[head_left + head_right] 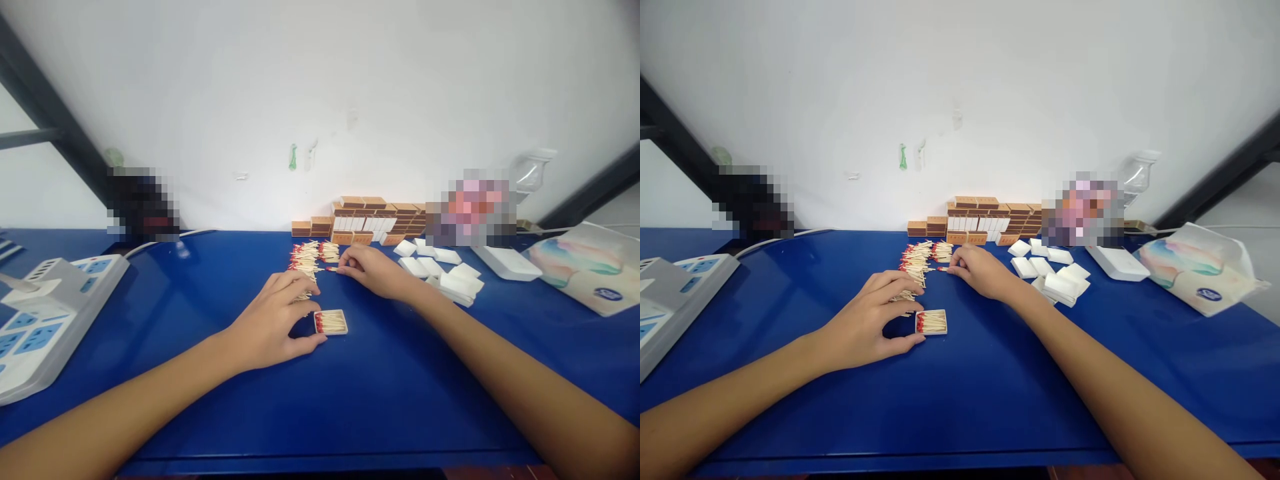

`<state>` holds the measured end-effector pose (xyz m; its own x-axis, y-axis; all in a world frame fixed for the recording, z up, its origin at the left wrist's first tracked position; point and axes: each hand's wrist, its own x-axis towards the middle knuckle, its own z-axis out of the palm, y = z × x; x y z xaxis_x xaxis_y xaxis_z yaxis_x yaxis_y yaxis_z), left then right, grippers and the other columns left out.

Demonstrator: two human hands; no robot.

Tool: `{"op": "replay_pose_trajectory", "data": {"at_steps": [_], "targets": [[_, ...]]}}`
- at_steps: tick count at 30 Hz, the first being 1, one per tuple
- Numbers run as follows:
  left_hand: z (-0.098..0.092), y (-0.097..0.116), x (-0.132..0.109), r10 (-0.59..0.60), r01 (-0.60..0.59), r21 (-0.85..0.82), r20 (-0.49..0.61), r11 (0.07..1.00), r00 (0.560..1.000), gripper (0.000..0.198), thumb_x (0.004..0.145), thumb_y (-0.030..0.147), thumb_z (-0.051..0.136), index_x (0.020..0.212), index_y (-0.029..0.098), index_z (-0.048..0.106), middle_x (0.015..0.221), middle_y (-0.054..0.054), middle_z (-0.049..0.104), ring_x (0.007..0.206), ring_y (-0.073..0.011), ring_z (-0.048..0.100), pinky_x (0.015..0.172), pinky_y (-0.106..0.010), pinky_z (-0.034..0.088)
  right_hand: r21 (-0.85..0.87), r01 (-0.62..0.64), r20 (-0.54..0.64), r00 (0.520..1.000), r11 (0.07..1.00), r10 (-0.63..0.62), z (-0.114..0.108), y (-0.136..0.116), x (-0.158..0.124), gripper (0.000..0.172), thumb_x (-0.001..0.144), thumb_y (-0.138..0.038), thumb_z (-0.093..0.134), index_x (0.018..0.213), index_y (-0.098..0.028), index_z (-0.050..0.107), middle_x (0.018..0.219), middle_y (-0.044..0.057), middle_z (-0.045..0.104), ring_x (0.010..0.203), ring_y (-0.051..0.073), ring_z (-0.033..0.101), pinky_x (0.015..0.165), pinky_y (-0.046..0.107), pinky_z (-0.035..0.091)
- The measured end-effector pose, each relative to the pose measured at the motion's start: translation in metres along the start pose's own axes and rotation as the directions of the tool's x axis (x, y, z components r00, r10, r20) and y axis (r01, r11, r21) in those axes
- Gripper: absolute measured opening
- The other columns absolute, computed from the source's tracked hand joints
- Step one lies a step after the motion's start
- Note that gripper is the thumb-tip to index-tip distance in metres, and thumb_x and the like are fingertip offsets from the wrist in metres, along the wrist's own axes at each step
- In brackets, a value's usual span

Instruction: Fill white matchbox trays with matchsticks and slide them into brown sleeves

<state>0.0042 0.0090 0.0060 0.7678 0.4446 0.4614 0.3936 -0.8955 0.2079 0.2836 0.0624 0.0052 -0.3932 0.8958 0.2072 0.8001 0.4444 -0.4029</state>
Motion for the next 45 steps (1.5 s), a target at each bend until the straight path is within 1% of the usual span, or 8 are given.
{"op": "replay_pose_trajectory", "data": {"at_steps": [12, 21, 27, 31, 35, 39, 42, 45], "targets": [[0.000, -0.001, 0.000, -0.008, 0.008, 0.008, 0.011, 1.000, 1.000, 0.028, 0.093, 0.043, 0.075, 0.108, 0.020, 0.074, 0.129, -0.010, 0.067, 0.130, -0.0298, 0.055, 0.109, -0.049, 0.043, -0.068, -0.050, 0.081, 0.995, 0.996, 0.055, -0.004, -0.007, -0.007, 0.015, 0.105, -0.028, 0.053, 0.097, -0.020, 0.063, 0.104, 0.008, 0.062, 0.088, 0.020, 0.061, 0.082, 0.033, 0.046], [0.000, -0.001, 0.000, -0.002, 0.002, 0.013, -0.009, 1.000, 1.000, 0.027, 0.092, 0.042, 0.075, 0.105, 0.019, 0.075, 0.129, -0.010, 0.068, 0.130, -0.0300, 0.056, 0.109, -0.049, 0.044, -0.086, -0.061, 0.090, 0.994, 0.994, 0.068, -0.003, -0.006, -0.010, 0.017, 0.105, -0.028, 0.050, 0.096, -0.021, 0.061, 0.109, 0.010, 0.063, 0.091, 0.024, 0.063, 0.081, 0.036, 0.047], [-0.001, 0.001, 0.002, -0.039, 0.043, 0.044, -0.087, 0.998, 0.995, 0.023, 0.090, 0.039, 0.077, 0.101, 0.020, 0.074, 0.128, -0.009, 0.070, 0.128, -0.0311, 0.057, 0.108, -0.050, 0.043, 0.007, 0.021, 0.028, 0.999, 1.000, -0.021, -0.012, -0.012, -0.022, 0.016, 0.106, -0.029, 0.049, 0.097, -0.022, 0.060, 0.107, 0.008, 0.063, 0.090, 0.021, 0.062, 0.081, 0.034, 0.046], [-0.001, 0.001, 0.003, -0.054, 0.059, 0.049, -0.099, 0.997, 0.994, 0.023, 0.088, 0.037, 0.079, 0.101, 0.019, 0.075, 0.127, -0.009, 0.070, 0.128, -0.0310, 0.057, 0.108, -0.050, 0.044, 0.085, 0.074, -0.002, 0.997, 0.994, -0.075, -0.017, -0.034, -0.035, 0.016, 0.106, -0.030, 0.049, 0.097, -0.022, 0.060, 0.100, 0.006, 0.061, 0.087, 0.020, 0.059, 0.077, 0.032, 0.045], [-0.001, 0.000, 0.003, -0.057, 0.062, 0.045, -0.105, 0.997, 0.993, 0.024, 0.087, 0.037, 0.080, 0.103, 0.019, 0.075, 0.126, -0.008, 0.071, 0.128, -0.0304, 0.058, 0.108, -0.049, 0.044, 0.129, 0.094, 0.074, 0.992, 0.987, -0.104, -0.015, -0.057, -0.043, 0.015, 0.106, -0.024, 0.047, 0.097, -0.022, 0.060, 0.101, 0.005, 0.062, 0.087, 0.019, 0.059, 0.075, 0.031, 0.045], [-0.001, -0.001, 0.003, -0.054, 0.059, 0.040, -0.104, 0.997, 0.993, 0.023, 0.087, 0.036, 0.081, 0.101, 0.019, 0.075, 0.126, -0.009, 0.071, 0.128, -0.0303, 0.057, 0.108, -0.049, 0.045, 0.106, 0.081, 0.118, 0.989, 0.991, -0.093, -0.016, -0.060, -0.044, 0.017, 0.105, -0.023, 0.046, 0.096, -0.021, 0.060, 0.102, 0.006, 0.063, 0.085, 0.018, 0.059, 0.074, 0.031, 0.044], [0.000, -0.001, 0.003, -0.057, 0.061, 0.040, -0.094, 0.997, 0.994, 0.023, 0.087, 0.037, 0.080, 0.101, 0.019, 0.075, 0.126, -0.008, 0.071, 0.129, -0.0303, 0.057, 0.108, -0.050, 0.045, 0.127, 0.039, 0.138, 0.989, 0.991, -0.057, -0.024, -0.062, -0.046, 0.017, 0.105, -0.030, 0.052, 0.094, -0.021, 0.063, 0.094, 0.003, 0.065, 0.079, 0.016, 0.058, 0.071, 0.030, 0.043], [0.000, -0.001, 0.003, -0.065, 0.069, 0.039, -0.089, 0.997, 0.994, 0.022, 0.088, 0.038, 0.080, 0.099, 0.020, 0.075, 0.128, -0.008, 0.070, 0.129, -0.0304, 0.056, 0.108, -0.050, 0.044, 0.115, -0.032, 0.243, 0.970, 0.993, 0.003, -0.027, -0.079, -0.054, 0.029, 0.099, -0.046, 0.065, 0.082, -0.022, 0.064, 0.076, -0.001, 0.063, 0.066, 0.015, 0.054, 0.061, 0.029, 0.037]]}}
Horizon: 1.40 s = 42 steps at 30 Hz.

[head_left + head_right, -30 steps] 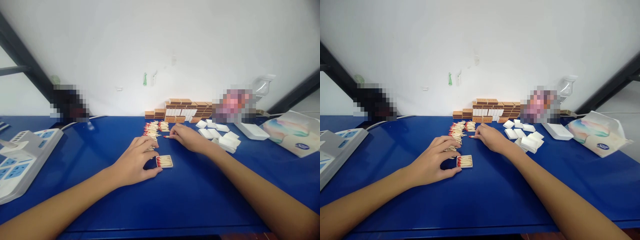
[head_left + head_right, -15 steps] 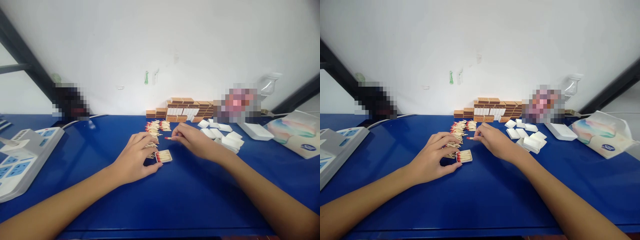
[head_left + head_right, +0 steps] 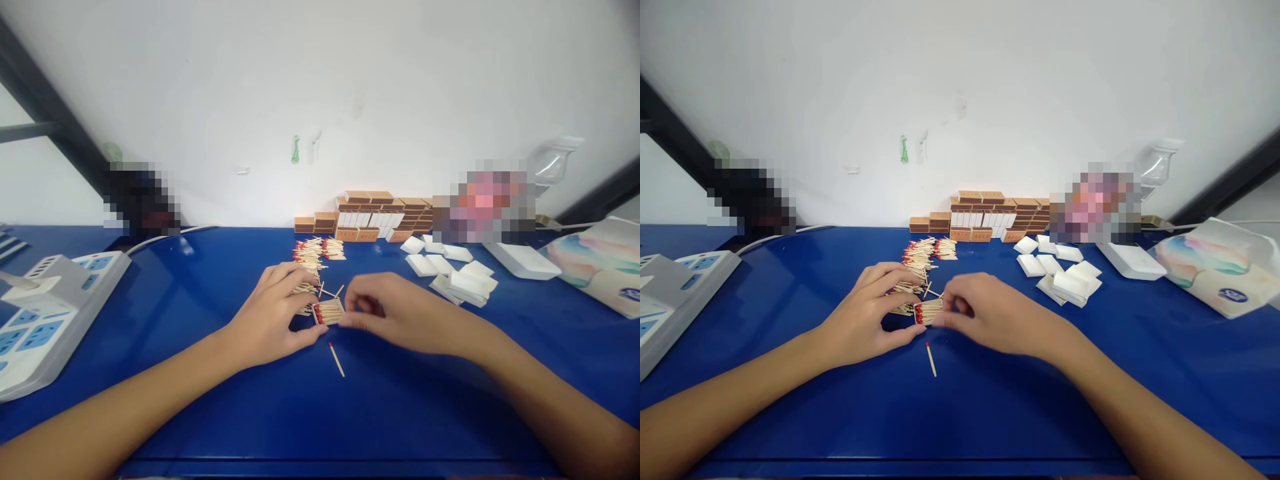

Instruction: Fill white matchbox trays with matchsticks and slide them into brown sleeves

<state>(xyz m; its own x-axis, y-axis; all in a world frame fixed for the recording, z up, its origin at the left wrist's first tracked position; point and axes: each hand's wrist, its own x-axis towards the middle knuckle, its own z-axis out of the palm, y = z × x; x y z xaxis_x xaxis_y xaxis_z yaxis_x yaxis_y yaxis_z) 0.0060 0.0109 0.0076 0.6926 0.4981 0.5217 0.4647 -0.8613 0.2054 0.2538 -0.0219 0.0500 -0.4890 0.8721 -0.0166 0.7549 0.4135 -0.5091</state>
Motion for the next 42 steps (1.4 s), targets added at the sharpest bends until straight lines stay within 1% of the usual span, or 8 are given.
{"op": "replay_pose_trajectory", "data": {"at_steps": [3, 6, 9, 12, 22, 27, 32, 42], "targets": [[-0.001, 0.000, 0.000, -0.006, 0.006, -0.001, 0.003, 1.000, 1.000, 0.020, 0.088, 0.036, 0.079, 0.098, 0.019, 0.075, 0.127, -0.008, 0.070, 0.129, -0.0308, 0.057, 0.108, -0.050, 0.044, -0.084, -0.026, 0.064, 0.997, 0.996, 0.032, 0.015, -0.024, -0.010, 0.039, 0.088, -0.056, 0.075, 0.075, -0.021, 0.063, 0.073, 0.000, 0.065, 0.066, 0.017, 0.055, 0.061, 0.031, 0.035], [-0.001, -0.001, 0.000, -0.006, 0.006, 0.000, 0.003, 1.000, 1.000, 0.020, 0.088, 0.035, 0.079, 0.100, 0.019, 0.074, 0.127, -0.009, 0.070, 0.128, -0.0308, 0.056, 0.107, -0.050, 0.045, -0.161, 0.019, 0.119, 0.993, 0.987, 0.001, 0.030, -0.037, -0.016, 0.022, 0.095, -0.039, 0.068, 0.086, -0.020, 0.065, 0.091, 0.005, 0.071, 0.075, 0.020, 0.062, 0.068, 0.033, 0.039], [-0.001, 0.000, 0.000, 0.004, -0.004, -0.012, 0.006, 1.000, 1.000, 0.021, 0.088, 0.036, 0.079, 0.101, 0.020, 0.074, 0.127, -0.008, 0.070, 0.128, -0.0304, 0.057, 0.107, -0.050, 0.045, -0.175, 0.064, 0.191, 0.981, 0.983, -0.030, 0.029, -0.033, -0.021, 0.016, 0.103, -0.025, 0.056, 0.091, -0.019, 0.066, 0.098, 0.006, 0.072, 0.078, 0.020, 0.064, 0.072, 0.034, 0.042], [0.000, 0.000, -0.001, 0.017, -0.017, -0.024, 0.007, 1.000, 1.000, 0.021, 0.087, 0.036, 0.079, 0.100, 0.020, 0.074, 0.127, -0.009, 0.070, 0.128, -0.0305, 0.057, 0.108, -0.050, 0.044, -0.107, 0.112, 0.228, 0.970, 0.988, -0.085, 0.016, -0.022, -0.023, 0.019, 0.106, -0.029, 0.054, 0.094, -0.020, 0.065, 0.098, 0.004, 0.071, 0.080, 0.019, 0.063, 0.073, 0.033, 0.044], [-0.001, 0.001, -0.002, 0.045, -0.043, -0.048, 0.045, 0.998, 0.998, 0.023, 0.090, 0.040, 0.077, 0.100, 0.020, 0.074, 0.128, -0.010, 0.069, 0.129, -0.0307, 0.057, 0.107, -0.050, 0.045, -0.186, 0.153, 0.024, 0.988, 0.971, -0.151, 0.018, -0.002, 0.000, 0.016, 0.108, -0.026, 0.047, 0.099, -0.021, 0.060, 0.104, 0.007, 0.067, 0.077, 0.018, 0.064, 0.069, 0.032, 0.045], [-0.001, 0.002, -0.002, 0.049, -0.046, -0.051, 0.049, 0.998, 0.998, 0.025, 0.089, 0.039, 0.078, 0.105, 0.020, 0.075, 0.128, -0.011, 0.069, 0.130, -0.0314, 0.057, 0.107, -0.051, 0.046, -0.142, 0.106, -0.131, 0.983, 0.984, -0.125, 0.012, 0.027, 0.010, 0.010, 0.106, -0.025, 0.051, 0.109, -0.022, 0.060, 0.105, 0.006, 0.064, 0.084, 0.019, 0.062, 0.073, 0.032, 0.045], [-0.001, 0.002, -0.002, 0.052, -0.049, -0.047, 0.052, 0.998, 0.997, 0.026, 0.089, 0.040, 0.078, 0.105, 0.019, 0.074, 0.129, -0.011, 0.068, 0.131, -0.0312, 0.056, 0.109, -0.051, 0.045, -0.121, 0.081, -0.084, 0.992, 0.989, -0.092, 0.009, 0.049, 0.020, 0.013, 0.106, -0.027, 0.050, 0.101, -0.022, 0.061, 0.102, 0.006, 0.059, 0.083, 0.019, 0.058, 0.076, 0.033, 0.045], [-0.001, 0.003, -0.002, 0.058, -0.056, -0.035, 0.050, 0.998, 0.997, 0.025, 0.090, 0.040, 0.077, 0.104, 0.020, 0.073, 0.130, -0.011, 0.068, 0.131, -0.0311, 0.056, 0.110, -0.051, 0.044, -0.106, 0.051, -0.144, 0.987, 0.993, -0.066, 0.018, 0.040, 0.023, 0.015, 0.106, -0.030, 0.050, 0.096, -0.021, 0.056, 0.098, 0.005, 0.060, 0.081, 0.018, 0.056, 0.072, 0.032, 0.043]]}}
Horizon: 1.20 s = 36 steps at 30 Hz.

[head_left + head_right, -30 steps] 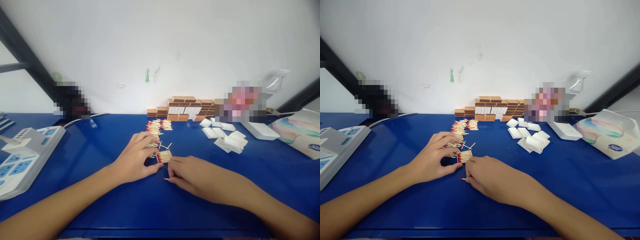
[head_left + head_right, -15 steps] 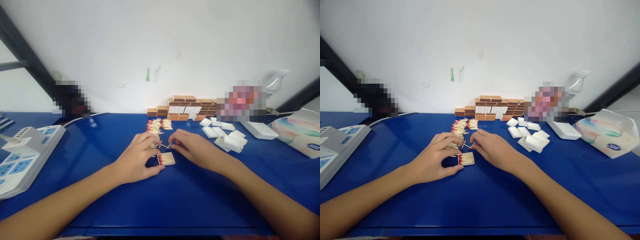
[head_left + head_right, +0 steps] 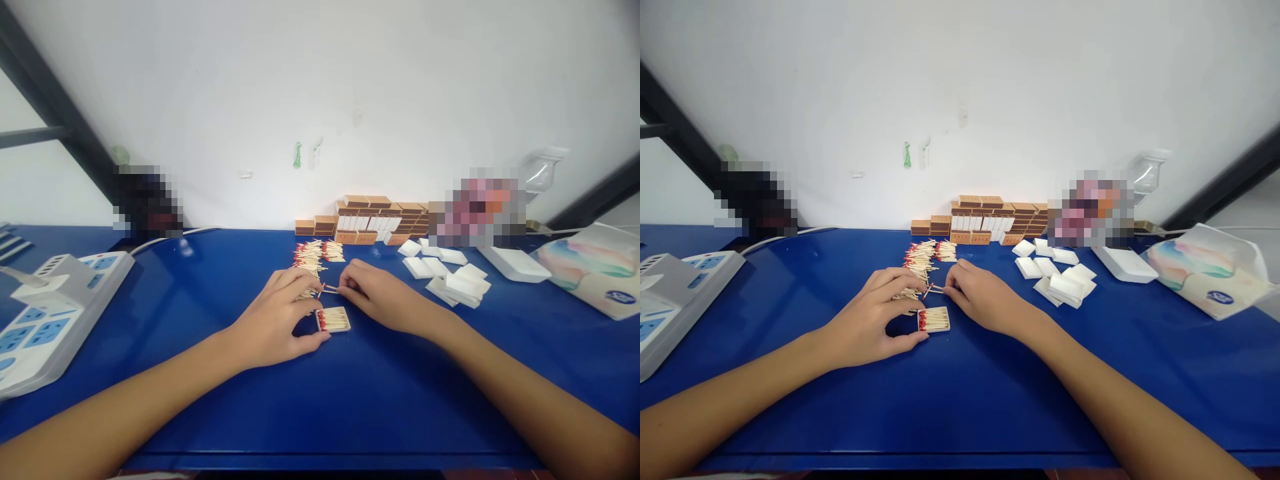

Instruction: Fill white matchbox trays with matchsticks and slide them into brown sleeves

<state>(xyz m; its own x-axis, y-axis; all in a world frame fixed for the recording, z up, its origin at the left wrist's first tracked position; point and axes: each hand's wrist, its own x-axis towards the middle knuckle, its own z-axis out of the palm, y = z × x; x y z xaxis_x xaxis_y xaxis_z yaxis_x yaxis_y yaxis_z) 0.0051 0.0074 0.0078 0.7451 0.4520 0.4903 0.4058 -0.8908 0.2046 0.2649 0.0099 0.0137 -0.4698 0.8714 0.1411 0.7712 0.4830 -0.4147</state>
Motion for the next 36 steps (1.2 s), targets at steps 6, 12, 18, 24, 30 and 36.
{"op": "replay_pose_trajectory", "data": {"at_steps": [6, 12, 18, 24, 30, 36], "targets": [[0.000, -0.001, 0.000, -0.007, 0.007, 0.012, 0.014, 1.000, 1.000, 0.024, 0.092, 0.040, 0.075, 0.106, 0.020, 0.074, 0.129, -0.011, 0.068, 0.131, -0.0311, 0.055, 0.109, -0.051, 0.044, 0.009, 0.024, -0.004, 1.000, 1.000, -0.024, 0.011, 0.000, 0.005, 0.011, 0.105, -0.031, 0.055, 0.108, -0.022, 0.059, 0.107, 0.005, 0.059, 0.084, 0.018, 0.059, 0.075, 0.032, 0.046], [-0.001, 0.000, 0.001, -0.011, 0.011, 0.023, 0.011, 1.000, 1.000, 0.024, 0.091, 0.040, 0.075, 0.105, 0.020, 0.074, 0.129, -0.012, 0.068, 0.130, -0.0321, 0.056, 0.107, -0.051, 0.045, 0.014, -0.010, 0.037, 0.999, 1.000, 0.010, 0.010, -0.003, 0.009, 0.010, 0.105, -0.024, 0.053, 0.098, -0.020, 0.059, 0.104, 0.006, 0.060, 0.084, 0.018, 0.059, 0.075, 0.032, 0.047], [-0.001, -0.001, 0.000, -0.012, 0.012, 0.027, 0.001, 1.000, 1.000, 0.025, 0.090, 0.039, 0.077, 0.104, 0.019, 0.074, 0.128, -0.011, 0.069, 0.129, -0.0311, 0.057, 0.107, -0.051, 0.045, 0.066, 0.021, 0.013, 1.000, 0.998, -0.022, -0.008, -0.003, 0.001, 0.015, 0.107, -0.025, 0.048, 0.097, -0.021, 0.058, 0.102, 0.006, 0.060, 0.085, 0.018, 0.058, 0.077, 0.032, 0.046], [0.000, -0.002, 0.000, -0.015, 0.016, 0.024, -0.011, 1.000, 1.000, 0.024, 0.090, 0.039, 0.077, 0.103, 0.019, 0.074, 0.127, -0.010, 0.069, 0.129, -0.0311, 0.057, 0.107, -0.051, 0.046, 0.215, 0.025, 0.125, 0.991, 0.976, -0.053, -0.015, -0.025, -0.008, 0.018, 0.105, -0.033, 0.053, 0.093, -0.022, 0.061, 0.095, 0.004, 0.063, 0.082, 0.018, 0.057, 0.073, 0.032, 0.045], [0.001, -0.001, 0.000, -0.011, 0.011, 0.016, -0.003, 1.000, 1.000, 0.025, 0.091, 0.041, 0.076, 0.103, 0.019, 0.074, 0.129, -0.011, 0.068, 0.129, -0.0316, 0.057, 0.107, -0.051, 0.045, 0.191, -0.019, 0.006, 1.000, 0.981, 0.018, -0.002, -0.012, -0.001, 0.014, 0.102, -0.034, 0.059, 0.098, -0.022, 0.064, 0.090, 0.002, 0.061, 0.078, 0.017, 0.055, 0.070, 0.031, 0.044], [0.001, 0.000, 0.000, -0.001, 0.001, 0.013, -0.006, 1.000, 1.000, 0.026, 0.091, 0.041, 0.076, 0.104, 0.018, 0.074, 0.129, -0.011, 0.068, 0.131, -0.0310, 0.056, 0.108, -0.051, 0.045, 0.113, 0.045, -0.002, 0.999, 0.993, -0.045, 0.008, 0.003, 0.008, 0.013, 0.104, -0.022, 0.054, 0.093, -0.020, 0.061, 0.093, 0.003, 0.057, 0.083, 0.017, 0.055, 0.074, 0.031, 0.043]]}}
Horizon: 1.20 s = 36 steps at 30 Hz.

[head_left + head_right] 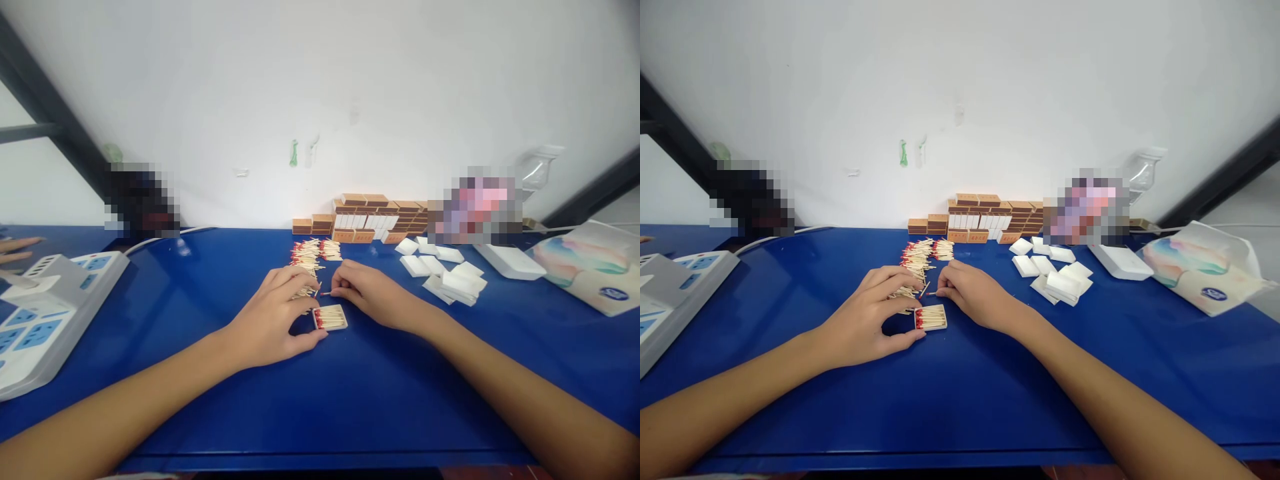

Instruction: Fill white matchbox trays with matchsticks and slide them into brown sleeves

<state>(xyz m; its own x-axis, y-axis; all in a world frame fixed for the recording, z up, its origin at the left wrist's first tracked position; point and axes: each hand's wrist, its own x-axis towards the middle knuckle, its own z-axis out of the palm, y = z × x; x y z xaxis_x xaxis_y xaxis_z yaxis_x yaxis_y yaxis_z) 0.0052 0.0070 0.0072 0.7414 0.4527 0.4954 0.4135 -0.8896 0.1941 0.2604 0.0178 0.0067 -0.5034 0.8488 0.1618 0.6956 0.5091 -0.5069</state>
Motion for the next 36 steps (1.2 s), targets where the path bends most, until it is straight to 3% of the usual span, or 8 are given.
{"op": "replay_pose_trajectory", "data": {"at_steps": [4, 9, 12, 17, 21, 29, 33, 36], "targets": [[-0.001, 0.001, 0.001, 0.007, -0.007, 0.000, -0.001, 1.000, 1.000, 0.024, 0.091, 0.039, 0.076, 0.104, 0.019, 0.074, 0.128, -0.011, 0.068, 0.131, -0.0308, 0.056, 0.108, -0.050, 0.045, 0.002, 0.097, 0.007, 0.995, 0.995, -0.097, 0.001, -0.005, 0.007, 0.011, 0.103, -0.019, 0.056, 0.095, -0.021, 0.062, 0.094, 0.003, 0.056, 0.090, 0.019, 0.055, 0.078, 0.031, 0.043], [-0.001, 0.001, 0.001, 0.001, -0.001, -0.005, 0.006, 1.000, 1.000, 0.025, 0.092, 0.038, 0.075, 0.108, 0.019, 0.074, 0.130, -0.010, 0.068, 0.133, -0.0317, 0.055, 0.109, -0.051, 0.044, -0.004, 0.112, 0.022, 0.993, 0.994, -0.112, 0.005, -0.005, 0.016, 0.006, 0.103, -0.019, 0.059, 0.102, -0.021, 0.064, 0.096, 0.002, 0.055, 0.090, 0.019, 0.056, 0.077, 0.031, 0.043], [0.000, 0.001, 0.001, 0.006, -0.006, -0.001, -0.007, 1.000, 1.000, 0.025, 0.091, 0.038, 0.076, 0.107, 0.019, 0.074, 0.130, -0.011, 0.068, 0.132, -0.0319, 0.055, 0.108, -0.051, 0.045, -0.032, 0.103, 0.030, 0.994, 0.994, -0.102, 0.005, -0.002, 0.017, 0.009, 0.103, -0.019, 0.058, 0.097, -0.021, 0.063, 0.096, 0.003, 0.056, 0.088, 0.019, 0.055, 0.076, 0.031, 0.043], [0.000, 0.000, 0.001, -0.013, 0.014, 0.029, -0.034, 0.999, 0.999, 0.024, 0.089, 0.038, 0.078, 0.102, 0.018, 0.074, 0.129, -0.011, 0.069, 0.131, -0.0317, 0.056, 0.109, -0.051, 0.044, -0.075, 0.058, 0.027, 0.998, 0.995, -0.056, -0.009, -0.001, 0.007, 0.014, 0.105, -0.020, 0.055, 0.091, -0.021, 0.059, 0.097, 0.005, 0.058, 0.086, 0.019, 0.056, 0.076, 0.031, 0.043], [-0.001, -0.001, 0.002, -0.050, 0.054, 0.057, -0.080, 0.997, 0.996, 0.022, 0.089, 0.037, 0.078, 0.101, 0.019, 0.075, 0.126, -0.010, 0.070, 0.128, -0.0317, 0.056, 0.106, -0.051, 0.045, -0.003, 0.045, -0.023, 0.999, 0.999, -0.045, -0.021, -0.012, -0.006, 0.015, 0.108, -0.027, 0.051, 0.096, -0.022, 0.059, 0.096, 0.003, 0.058, 0.084, 0.018, 0.056, 0.074, 0.030, 0.044], [-0.001, 0.000, 0.003, -0.061, 0.064, 0.046, -0.073, 0.997, 0.995, 0.021, 0.090, 0.037, 0.077, 0.102, 0.020, 0.075, 0.125, -0.009, 0.070, 0.127, -0.0309, 0.057, 0.106, -0.049, 0.045, -0.073, 0.040, 0.047, 0.998, 0.997, -0.037, -0.006, -0.038, -0.017, 0.007, 0.105, -0.023, 0.055, 0.100, -0.021, 0.061, 0.105, 0.005, 0.061, 0.082, 0.017, 0.058, 0.071, 0.029, 0.044], [-0.001, 0.000, 0.002, -0.049, 0.049, 0.013, -0.032, 0.999, 0.998, 0.022, 0.089, 0.038, 0.079, 0.101, 0.021, 0.074, 0.128, -0.009, 0.070, 0.130, -0.0311, 0.056, 0.109, -0.050, 0.044, -0.051, 0.046, 0.014, 0.999, 0.998, -0.045, -0.014, -0.031, -0.016, 0.009, 0.104, -0.024, 0.056, 0.098, -0.022, 0.063, 0.096, 0.003, 0.062, 0.076, 0.016, 0.057, 0.068, 0.029, 0.042], [0.000, -0.001, 0.002, -0.028, 0.028, -0.002, -0.017, 1.000, 0.999, 0.024, 0.089, 0.040, 0.079, 0.101, 0.020, 0.074, 0.130, -0.009, 0.069, 0.130, -0.0312, 0.056, 0.109, -0.051, 0.044, -0.084, 0.010, -0.070, 0.997, 0.996, -0.016, -0.019, -0.012, -0.009, 0.012, 0.102, -0.028, 0.060, 0.093, -0.022, 0.064, 0.085, 0.002, 0.061, 0.073, 0.016, 0.055, 0.067, 0.029, 0.041]]}}
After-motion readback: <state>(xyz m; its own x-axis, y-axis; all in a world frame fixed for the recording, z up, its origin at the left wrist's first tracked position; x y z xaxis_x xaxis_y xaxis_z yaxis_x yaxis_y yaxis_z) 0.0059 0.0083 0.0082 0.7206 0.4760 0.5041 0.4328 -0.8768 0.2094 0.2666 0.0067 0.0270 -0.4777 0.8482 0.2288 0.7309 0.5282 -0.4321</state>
